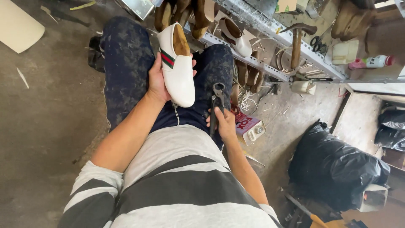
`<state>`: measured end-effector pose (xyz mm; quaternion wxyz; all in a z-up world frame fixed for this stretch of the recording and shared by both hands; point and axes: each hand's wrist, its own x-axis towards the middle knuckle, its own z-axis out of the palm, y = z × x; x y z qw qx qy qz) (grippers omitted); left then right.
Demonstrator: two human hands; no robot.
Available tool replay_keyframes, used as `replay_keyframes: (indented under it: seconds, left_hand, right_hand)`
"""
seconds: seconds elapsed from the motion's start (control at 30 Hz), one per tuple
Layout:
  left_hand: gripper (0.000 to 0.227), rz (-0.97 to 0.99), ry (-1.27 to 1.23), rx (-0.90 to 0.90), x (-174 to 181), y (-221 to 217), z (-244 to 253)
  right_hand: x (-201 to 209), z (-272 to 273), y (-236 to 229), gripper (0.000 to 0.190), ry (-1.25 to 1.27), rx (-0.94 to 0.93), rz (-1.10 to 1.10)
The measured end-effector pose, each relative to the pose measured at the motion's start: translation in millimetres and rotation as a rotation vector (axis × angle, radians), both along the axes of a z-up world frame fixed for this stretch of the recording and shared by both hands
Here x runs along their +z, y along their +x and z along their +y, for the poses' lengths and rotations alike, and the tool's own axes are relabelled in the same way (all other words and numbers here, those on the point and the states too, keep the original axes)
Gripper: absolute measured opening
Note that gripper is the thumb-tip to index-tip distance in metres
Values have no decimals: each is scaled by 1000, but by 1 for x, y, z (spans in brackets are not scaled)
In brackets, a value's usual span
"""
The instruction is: Shaping and securing a leather shoe upper onto a last using a hammer and pliers.
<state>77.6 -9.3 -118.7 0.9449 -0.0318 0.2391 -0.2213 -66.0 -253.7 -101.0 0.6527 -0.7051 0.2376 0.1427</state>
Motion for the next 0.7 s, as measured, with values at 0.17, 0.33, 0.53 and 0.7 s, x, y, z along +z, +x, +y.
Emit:
replay_keyframes:
  seconds: [0.17, 0.33, 0.53, 0.7]
  left_hand:
    - [69, 58, -42, 2, -6, 0, -2]
    - [68, 96, -77, -17, -8, 2, -4]
    - [66, 293, -37, -20, -4, 6, -6]
    - [66, 485, 237, 44, -6, 7, -17]
  right_hand:
    - [1, 4, 3, 36, 15, -40, -11]
    - [4, 7, 3, 33, 2, -76, 3]
    - [5, 9, 3, 34, 26, -124, 21]
    - [3, 9, 4, 33, 10, -111, 22]
